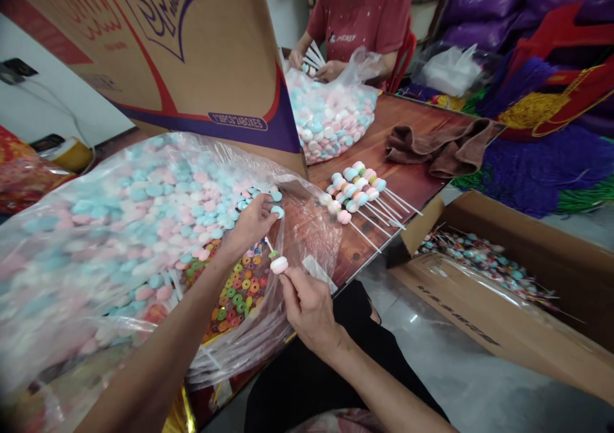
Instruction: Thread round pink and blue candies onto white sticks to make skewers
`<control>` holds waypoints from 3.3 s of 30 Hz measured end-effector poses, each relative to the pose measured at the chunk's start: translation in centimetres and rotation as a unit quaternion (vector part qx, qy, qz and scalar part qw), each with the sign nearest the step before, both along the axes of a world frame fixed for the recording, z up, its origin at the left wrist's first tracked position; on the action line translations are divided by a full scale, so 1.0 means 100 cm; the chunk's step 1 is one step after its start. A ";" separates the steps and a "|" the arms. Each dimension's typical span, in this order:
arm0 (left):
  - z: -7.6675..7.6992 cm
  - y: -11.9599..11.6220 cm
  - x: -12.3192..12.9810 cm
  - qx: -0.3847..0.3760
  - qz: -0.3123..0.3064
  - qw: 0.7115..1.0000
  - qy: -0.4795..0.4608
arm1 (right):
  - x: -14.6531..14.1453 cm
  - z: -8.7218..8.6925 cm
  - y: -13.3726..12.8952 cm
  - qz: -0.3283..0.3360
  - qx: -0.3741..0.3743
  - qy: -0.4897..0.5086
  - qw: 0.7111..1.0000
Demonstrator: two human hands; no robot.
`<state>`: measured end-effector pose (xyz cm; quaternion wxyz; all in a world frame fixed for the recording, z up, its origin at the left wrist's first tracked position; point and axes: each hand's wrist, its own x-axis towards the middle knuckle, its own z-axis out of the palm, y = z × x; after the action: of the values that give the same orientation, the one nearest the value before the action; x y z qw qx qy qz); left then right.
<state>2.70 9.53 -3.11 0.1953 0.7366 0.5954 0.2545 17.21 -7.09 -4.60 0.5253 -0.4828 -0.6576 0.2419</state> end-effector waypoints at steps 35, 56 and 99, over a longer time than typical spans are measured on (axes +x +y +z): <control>0.013 -0.101 -0.004 -0.076 0.083 0.882 -0.459 | 0.002 0.001 0.000 0.029 -0.069 -0.047 0.996; -0.010 -0.110 0.001 0.084 0.028 0.979 -0.185 | 0.002 0.005 0.002 0.015 -0.116 -0.024 0.993; 0.021 -0.107 -0.043 -0.063 0.108 0.916 -0.381 | 0.002 -0.001 0.001 0.069 -0.048 -0.003 0.996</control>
<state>-1.61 -1.16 -1.02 0.4251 0.5008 0.5667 0.4974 17.41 -6.94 -4.70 0.4817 -0.4620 -0.6782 0.3076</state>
